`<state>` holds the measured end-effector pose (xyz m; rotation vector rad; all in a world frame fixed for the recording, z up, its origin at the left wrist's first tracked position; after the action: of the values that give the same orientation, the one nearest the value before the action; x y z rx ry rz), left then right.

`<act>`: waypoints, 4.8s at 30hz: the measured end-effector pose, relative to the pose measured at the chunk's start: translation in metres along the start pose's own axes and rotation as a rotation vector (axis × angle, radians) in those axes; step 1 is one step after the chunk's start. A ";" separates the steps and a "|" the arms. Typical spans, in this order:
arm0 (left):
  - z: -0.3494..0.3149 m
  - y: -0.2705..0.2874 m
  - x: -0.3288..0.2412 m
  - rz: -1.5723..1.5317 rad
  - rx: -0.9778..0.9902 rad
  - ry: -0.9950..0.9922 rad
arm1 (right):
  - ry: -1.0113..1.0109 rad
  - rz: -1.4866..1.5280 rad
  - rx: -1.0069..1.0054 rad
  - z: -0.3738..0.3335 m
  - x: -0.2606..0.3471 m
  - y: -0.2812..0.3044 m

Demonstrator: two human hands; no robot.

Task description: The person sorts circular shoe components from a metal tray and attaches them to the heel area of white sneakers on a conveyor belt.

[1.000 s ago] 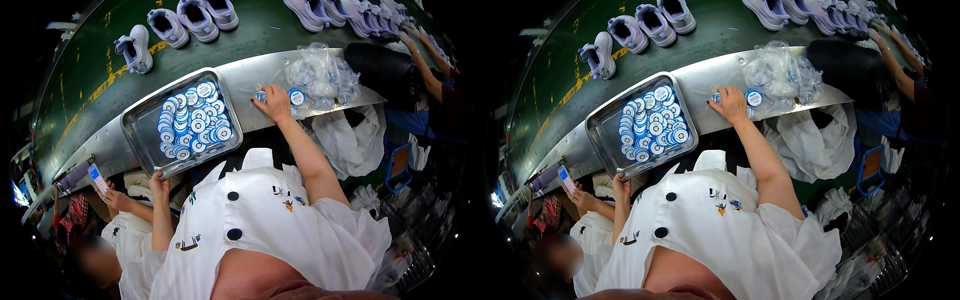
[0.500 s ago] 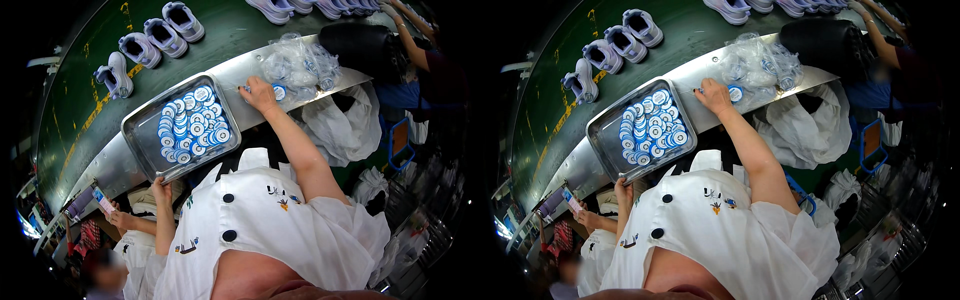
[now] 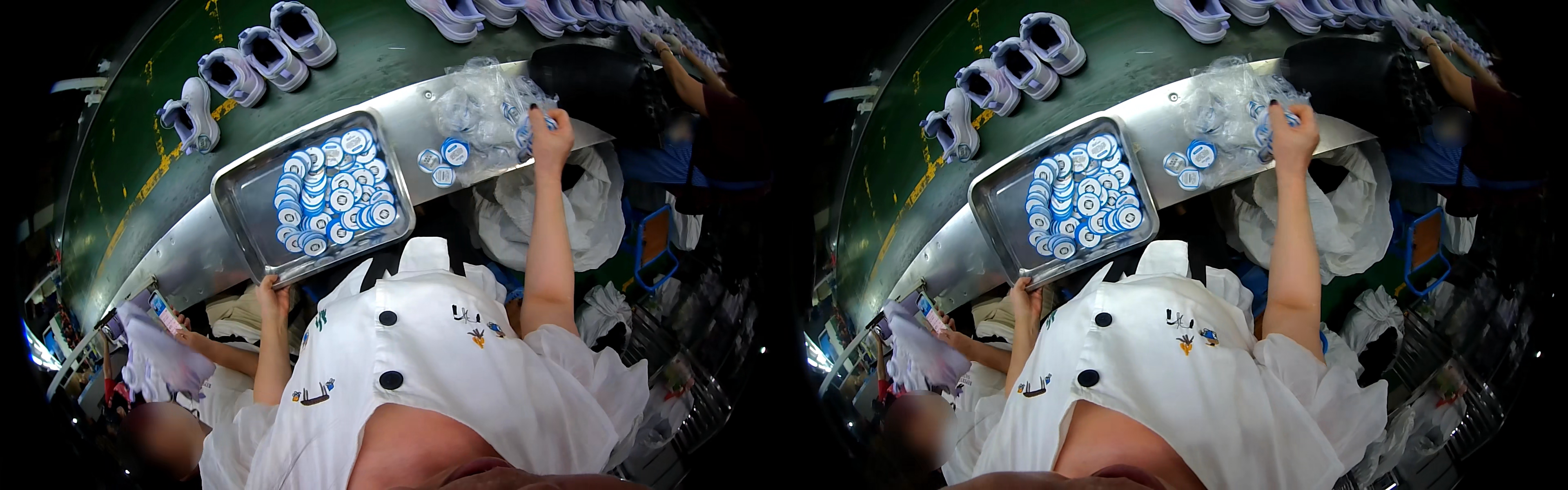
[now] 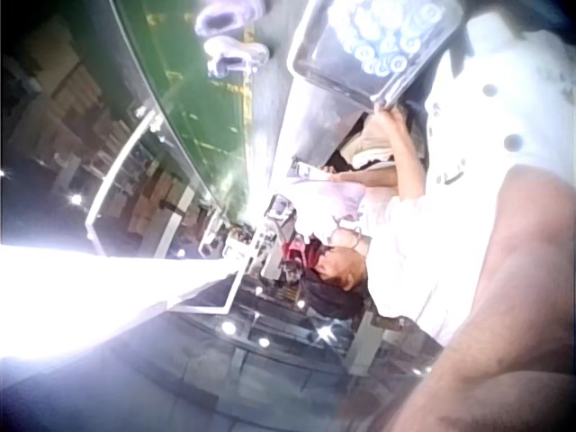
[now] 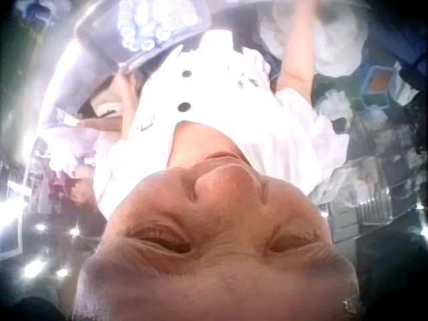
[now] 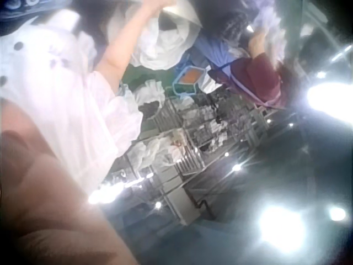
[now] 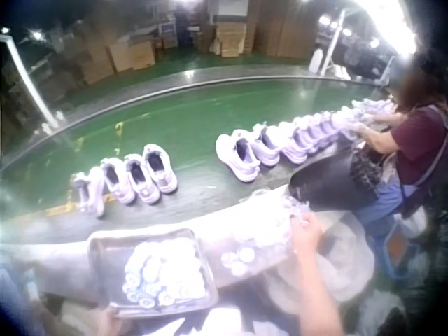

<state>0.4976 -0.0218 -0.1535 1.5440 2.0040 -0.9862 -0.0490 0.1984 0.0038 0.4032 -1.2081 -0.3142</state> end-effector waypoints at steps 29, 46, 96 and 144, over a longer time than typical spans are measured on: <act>-0.047 -0.073 0.028 0.032 0.009 -0.020 | -0.135 -0.738 0.505 0.036 -0.064 -0.037; -0.035 -0.064 0.029 -0.014 0.002 -0.031 | -0.120 0.097 0.595 0.050 0.013 0.020; -0.024 -0.070 0.056 0.005 0.011 0.100 | 0.122 -0.637 0.594 -0.061 -0.007 -0.032; -0.025 -0.077 0.067 0.057 -0.006 0.036 | 0.742 -0.346 1.038 -0.151 0.101 -0.139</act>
<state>0.4074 0.0305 -0.1626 1.6173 1.9735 -0.9365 0.1238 0.0510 -0.0212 1.4911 -0.4684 0.2059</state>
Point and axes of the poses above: each hand's wrist, its own z-axis towards the middle knuckle, its own y-axis out of the back of the hand, x = y × z, the point moved 4 cm from there along z, towards the middle knuckle, and after that the axes turned 6 degrees about -y, right-handed, at the moved point
